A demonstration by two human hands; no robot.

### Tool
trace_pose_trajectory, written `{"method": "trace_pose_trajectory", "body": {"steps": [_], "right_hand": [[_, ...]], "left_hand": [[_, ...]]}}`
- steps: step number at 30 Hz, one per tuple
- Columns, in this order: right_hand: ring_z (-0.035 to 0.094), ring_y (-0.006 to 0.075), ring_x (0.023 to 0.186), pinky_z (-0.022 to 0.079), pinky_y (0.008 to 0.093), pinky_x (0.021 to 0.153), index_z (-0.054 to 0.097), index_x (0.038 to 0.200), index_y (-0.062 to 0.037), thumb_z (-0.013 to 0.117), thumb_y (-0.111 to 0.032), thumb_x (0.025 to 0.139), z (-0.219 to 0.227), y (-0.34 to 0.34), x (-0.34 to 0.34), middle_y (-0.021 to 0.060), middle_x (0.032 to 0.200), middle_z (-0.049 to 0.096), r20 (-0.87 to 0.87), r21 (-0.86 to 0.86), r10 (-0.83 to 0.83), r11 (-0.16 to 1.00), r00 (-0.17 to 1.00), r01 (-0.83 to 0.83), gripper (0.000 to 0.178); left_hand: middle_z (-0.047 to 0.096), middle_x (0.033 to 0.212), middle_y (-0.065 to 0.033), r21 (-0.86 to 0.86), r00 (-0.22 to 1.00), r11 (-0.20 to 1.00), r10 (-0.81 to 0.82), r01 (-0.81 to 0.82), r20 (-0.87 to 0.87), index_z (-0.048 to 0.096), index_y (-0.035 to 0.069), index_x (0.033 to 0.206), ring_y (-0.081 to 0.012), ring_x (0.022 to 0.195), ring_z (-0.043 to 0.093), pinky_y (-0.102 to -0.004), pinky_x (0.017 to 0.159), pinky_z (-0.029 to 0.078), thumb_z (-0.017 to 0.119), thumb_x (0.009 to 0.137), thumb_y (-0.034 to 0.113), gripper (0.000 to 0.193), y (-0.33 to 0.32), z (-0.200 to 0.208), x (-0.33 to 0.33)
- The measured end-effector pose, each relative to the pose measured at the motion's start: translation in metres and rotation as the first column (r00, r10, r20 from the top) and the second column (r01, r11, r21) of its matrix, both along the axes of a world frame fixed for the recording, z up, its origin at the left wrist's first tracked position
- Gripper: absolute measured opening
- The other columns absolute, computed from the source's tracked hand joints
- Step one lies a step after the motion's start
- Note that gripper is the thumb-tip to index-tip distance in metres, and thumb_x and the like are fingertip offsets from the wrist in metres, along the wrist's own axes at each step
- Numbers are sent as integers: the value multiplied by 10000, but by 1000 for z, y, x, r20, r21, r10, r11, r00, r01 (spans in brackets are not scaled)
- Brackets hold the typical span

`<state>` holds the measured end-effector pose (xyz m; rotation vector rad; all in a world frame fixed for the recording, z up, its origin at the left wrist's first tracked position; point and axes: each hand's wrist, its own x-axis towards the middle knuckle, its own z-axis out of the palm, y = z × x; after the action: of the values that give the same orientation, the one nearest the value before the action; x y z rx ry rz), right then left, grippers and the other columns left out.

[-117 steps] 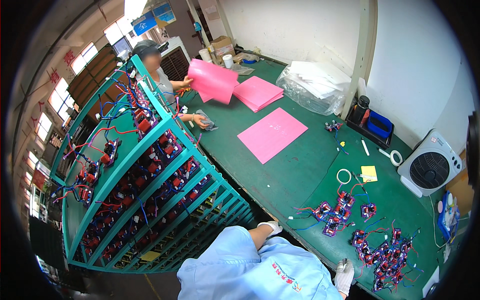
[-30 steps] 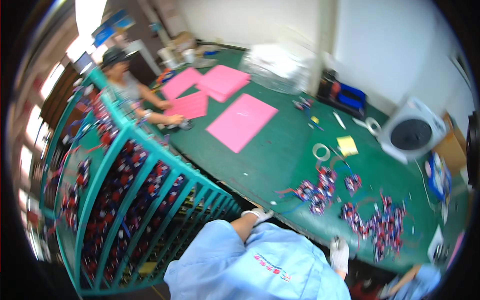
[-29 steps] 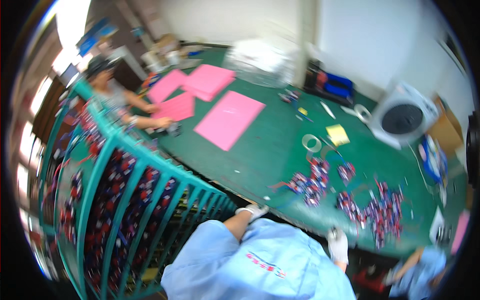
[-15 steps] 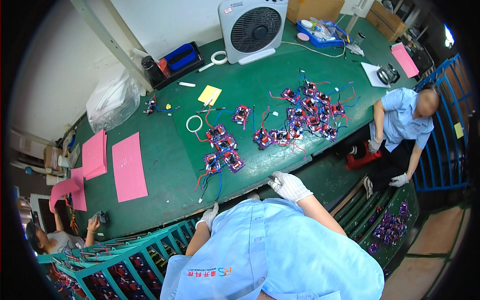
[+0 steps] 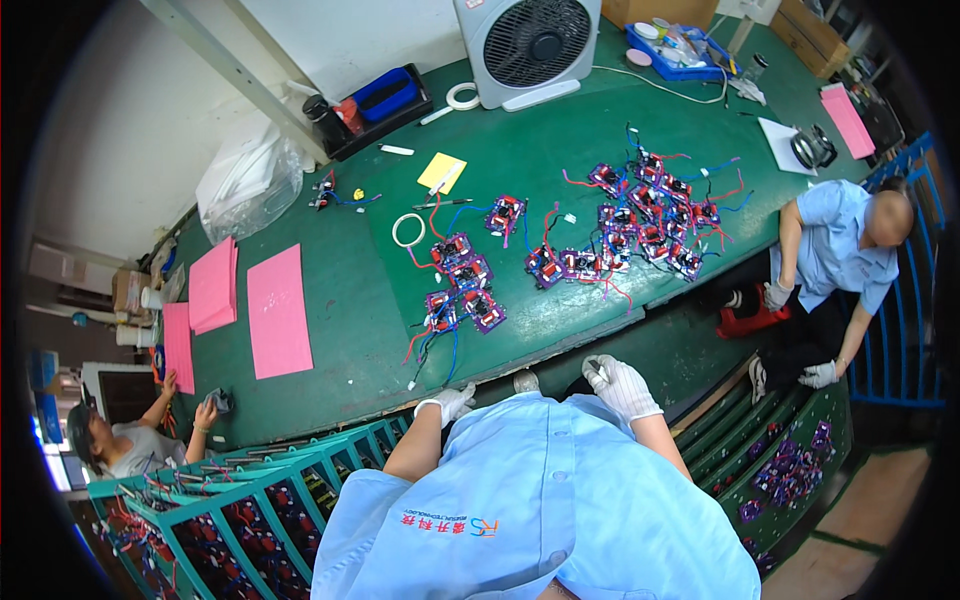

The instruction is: The person assembles circuit board components by hand, connecting wires and plastic sheets to the circuit board.

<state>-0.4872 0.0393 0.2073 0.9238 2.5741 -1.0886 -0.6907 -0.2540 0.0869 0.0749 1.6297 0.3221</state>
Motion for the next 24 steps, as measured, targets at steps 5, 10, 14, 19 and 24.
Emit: {"method": "trace_pose_trajectory", "body": {"steps": [5,10,14,19,24], "right_hand": [[591,390,884,475,441,764,566,1081,-14,560,-349,829,5,30,-12,232,899,626,82,-61,92,994,992,-87,419],[564,402,944,458,459,803,567,1108,-56,584,-333,792,-3,54,-42,250,1011,587,-69,10,123,992,990,-123,421],[562,347,1022,429,383,884,514,1213,-20,556,-212,828,-54,104,-45,216,1114,579,-157,-64,129,988,979,-141,433],[528,358,1075,384,371,935,444,1241,76,546,-143,848,-89,133,-59,272,1189,518,-149,-150,358,913,922,-379,462],[538,380,1014,435,403,862,416,1259,67,587,-138,828,-125,127,-65,278,1199,481,-328,-200,332,890,884,-409,507]], "left_hand": [[638,1017,-226,114,945,942,323,-316,-46,458,-75,1222,-291,902,644,-361,916,415,286,933,535,697,10,-27,6],[662,967,-185,106,807,836,548,-538,-221,543,-74,1091,-275,831,660,-364,859,454,282,937,490,640,-9,6,48],[632,1075,-167,-103,864,891,392,-442,-317,625,-6,1059,-278,1059,574,-384,925,397,295,912,496,618,9,64,98],[639,1022,-170,-202,806,809,456,-552,-377,635,-13,1018,-306,964,604,-405,866,426,350,882,515,615,-15,36,185],[594,1117,-202,-149,673,693,589,-706,-448,617,-13,1075,-356,1072,547,-415,912,414,368,884,508,609,26,49,216]]}}
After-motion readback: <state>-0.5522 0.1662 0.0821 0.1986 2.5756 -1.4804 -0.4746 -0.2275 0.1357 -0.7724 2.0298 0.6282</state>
